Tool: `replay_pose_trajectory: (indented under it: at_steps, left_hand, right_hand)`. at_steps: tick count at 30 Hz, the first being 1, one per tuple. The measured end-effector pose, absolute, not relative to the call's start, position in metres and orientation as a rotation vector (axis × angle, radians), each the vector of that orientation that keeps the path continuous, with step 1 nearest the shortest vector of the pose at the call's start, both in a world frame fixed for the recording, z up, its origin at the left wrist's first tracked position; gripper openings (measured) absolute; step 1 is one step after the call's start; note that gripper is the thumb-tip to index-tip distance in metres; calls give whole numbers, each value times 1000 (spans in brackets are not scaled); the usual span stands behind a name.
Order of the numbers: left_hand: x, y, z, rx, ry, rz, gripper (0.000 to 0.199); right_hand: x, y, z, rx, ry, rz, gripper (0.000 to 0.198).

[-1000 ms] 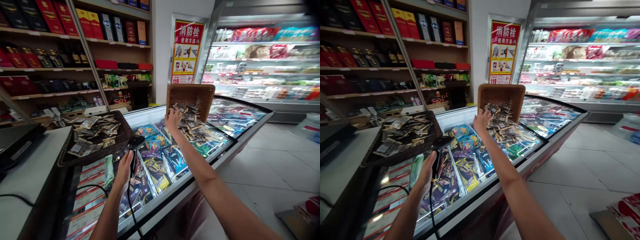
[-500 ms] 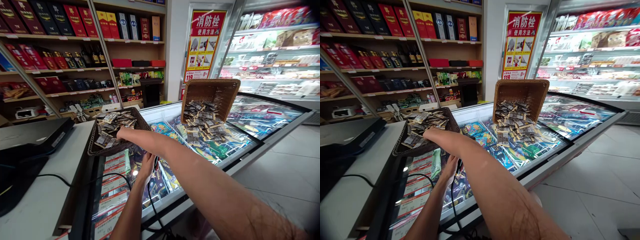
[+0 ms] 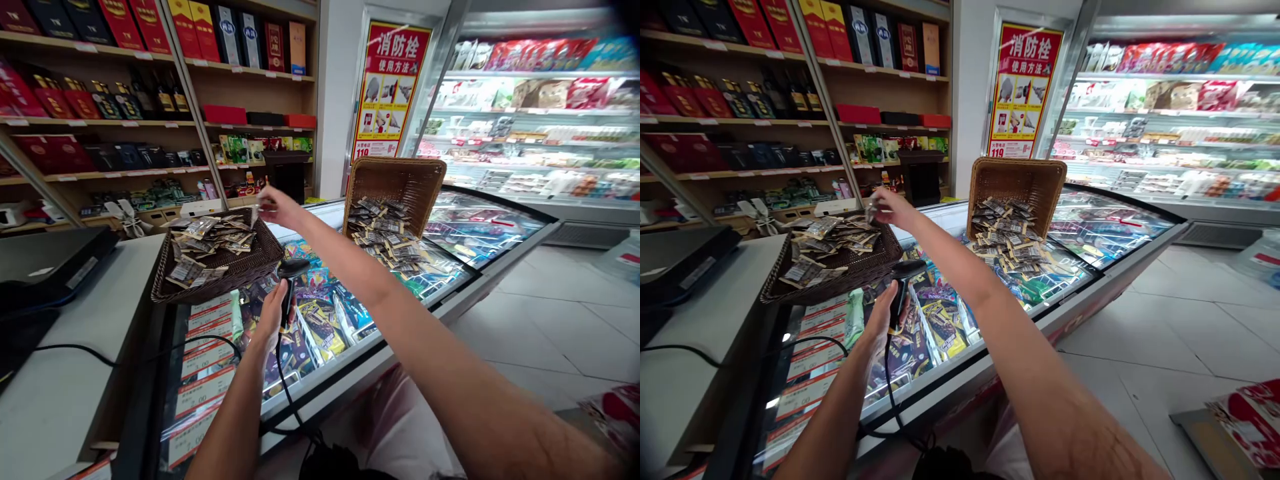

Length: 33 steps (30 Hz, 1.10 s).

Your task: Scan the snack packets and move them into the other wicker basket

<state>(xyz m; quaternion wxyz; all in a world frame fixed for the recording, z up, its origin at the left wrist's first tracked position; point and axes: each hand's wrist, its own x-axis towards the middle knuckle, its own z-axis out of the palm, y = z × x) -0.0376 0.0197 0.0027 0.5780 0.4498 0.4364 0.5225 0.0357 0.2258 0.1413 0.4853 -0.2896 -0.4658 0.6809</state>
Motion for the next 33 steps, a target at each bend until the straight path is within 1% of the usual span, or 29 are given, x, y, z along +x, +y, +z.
replay_pose_trajectory:
  at_steps: [3,6,10,13,17,20,25,33]
  left_hand:
    - [-39,19,10,976,966,1235,72]
    - [-39,17,15,992,944,1229,75]
    - [-35,14,15,1058,973,1267,70]
    - [-30,13,12,1096,973,1270,64]
    - [-27,14,8,1165,973,1252,60]
    - [-25,14,8,1205,972,1230,59]
    - [-22,10,9,1225,999,1167,59]
    - [-21,11,8,1230,962,1181,59]
  right_hand:
    - [100,217,127,-675,-941,1623,19]
    - [144,196,86,-712,-801,1544,7]
    - [171,171,27,-834,-613,1338,21]
    - [176,167,2,-853,-523,1270,29]
    - [173,173,-8,-697,-454,1314,22]
    - [169,174,-8,-693,-387,1352,18]
    - [167,171,-8,-706,-371,1337,20]
    - [160,170,-8,-714,-329,1361,20]
